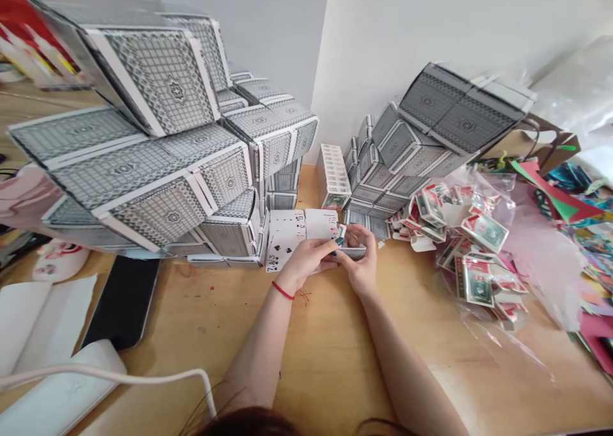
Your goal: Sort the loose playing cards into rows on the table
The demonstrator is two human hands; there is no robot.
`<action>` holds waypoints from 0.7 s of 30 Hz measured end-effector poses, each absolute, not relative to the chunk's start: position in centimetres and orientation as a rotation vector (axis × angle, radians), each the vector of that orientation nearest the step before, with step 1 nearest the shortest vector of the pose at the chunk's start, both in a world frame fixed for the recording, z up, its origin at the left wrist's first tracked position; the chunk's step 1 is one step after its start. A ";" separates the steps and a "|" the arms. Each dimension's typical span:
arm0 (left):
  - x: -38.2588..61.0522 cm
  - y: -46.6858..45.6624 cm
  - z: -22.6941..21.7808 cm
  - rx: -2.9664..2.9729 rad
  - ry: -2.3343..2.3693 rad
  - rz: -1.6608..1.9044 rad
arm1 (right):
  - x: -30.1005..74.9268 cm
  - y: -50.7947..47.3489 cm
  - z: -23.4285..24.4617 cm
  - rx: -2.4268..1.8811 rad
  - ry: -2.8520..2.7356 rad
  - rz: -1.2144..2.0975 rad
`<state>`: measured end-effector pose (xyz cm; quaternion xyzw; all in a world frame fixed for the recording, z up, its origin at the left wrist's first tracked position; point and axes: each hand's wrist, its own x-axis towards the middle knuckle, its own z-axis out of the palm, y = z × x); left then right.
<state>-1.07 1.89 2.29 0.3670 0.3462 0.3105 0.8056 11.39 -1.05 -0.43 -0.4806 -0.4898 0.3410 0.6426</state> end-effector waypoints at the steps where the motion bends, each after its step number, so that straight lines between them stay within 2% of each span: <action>1: -1.1 1.9 2.3 0.793 0.730 0.685 | 11.3 -1.0 -0.6 -1.101 -1.107 0.760; 10: -0.6 2.2 2.5 0.789 0.777 0.892 | 11.5 -0.5 -1.5 -1.191 -0.931 0.772; 21: -0.2 2.7 1.9 0.962 0.727 0.980 | 12.0 -1.0 -0.8 -0.925 -0.790 1.230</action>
